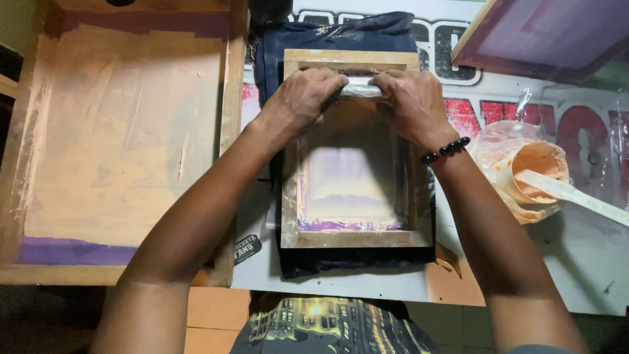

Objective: Screen printing a design onto a t-shirt using a squeegee and screen frame

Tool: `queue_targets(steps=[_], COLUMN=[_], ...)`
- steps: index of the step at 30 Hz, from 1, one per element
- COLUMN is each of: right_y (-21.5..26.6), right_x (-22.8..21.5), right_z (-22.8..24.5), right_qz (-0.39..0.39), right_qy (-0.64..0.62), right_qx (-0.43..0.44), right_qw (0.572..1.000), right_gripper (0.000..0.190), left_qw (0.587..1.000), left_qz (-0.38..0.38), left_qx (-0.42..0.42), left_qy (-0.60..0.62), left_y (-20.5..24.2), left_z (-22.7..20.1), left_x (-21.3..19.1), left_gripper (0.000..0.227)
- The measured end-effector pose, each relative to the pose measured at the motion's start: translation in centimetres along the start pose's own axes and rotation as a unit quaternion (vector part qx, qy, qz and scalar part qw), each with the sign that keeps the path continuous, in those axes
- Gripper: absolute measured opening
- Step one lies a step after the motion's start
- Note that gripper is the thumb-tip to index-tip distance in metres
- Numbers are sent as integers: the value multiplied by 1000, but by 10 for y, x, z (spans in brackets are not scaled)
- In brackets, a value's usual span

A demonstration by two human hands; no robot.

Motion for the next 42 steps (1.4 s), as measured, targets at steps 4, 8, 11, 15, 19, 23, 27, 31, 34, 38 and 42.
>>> queue_targets(steps=[4, 8, 11, 15, 19, 23, 27, 31, 34, 38, 42], right_y=[23, 45, 69, 102, 121, 95, 40, -1, -15, 17, 43], right_x=[-10, -39, -66, -84, -79, -98, -79, -13, 4, -8, -40], right_z=[15, 53, 88, 110, 112, 108, 74, 30, 23, 52, 84], right_qz=[52, 98, 145, 201, 145, 175, 12, -4, 12, 87, 117], right_qy=[-1, 2, 9, 4, 10, -48, -44, -13, 43, 18, 13], right_qx=[7, 40, 75, 60, 69, 113, 63, 38, 57, 71, 41], right_qw=[999, 994, 987, 978, 987, 977, 997, 999, 997, 994, 992], right_gripper=[30, 13, 10, 17, 37, 25, 31, 29, 23, 13, 11], left_qw=[1000, 1000, 999, 993, 995, 998, 998, 996, 996, 997, 999], left_qz=[8, 2, 42, 114, 76, 34, -56, -88, -85, -48, 20], left_qx=[10, 16, 8, 16, 47, 16, -16, 4, 13, 15, -1], left_qy=[28, 10, 4, -20, -46, 50, -33, -17, 12, 65, 31], left_y=[26, 51, 72, 93, 101, 86, 50, 21, 17, 51, 80], left_z=[-29, -68, -107, -151, -157, -137, -82, -3, 3, -15, -72], left_x=[-4, -24, -39, -65, -72, -74, -50, -8, -23, -4, -46], left_gripper=[75, 27, 22, 29, 19, 15, 18, 24, 25, 32, 38])
Point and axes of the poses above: each hand's wrist, its own y-axis away from the middle knuckle, its own x-axis out of the palm, z = x × y, the point moved 1 cm from there along -y, towards the middle knuckle, and after that the axes turned 1 degree about -z, right-handed, at the moved point
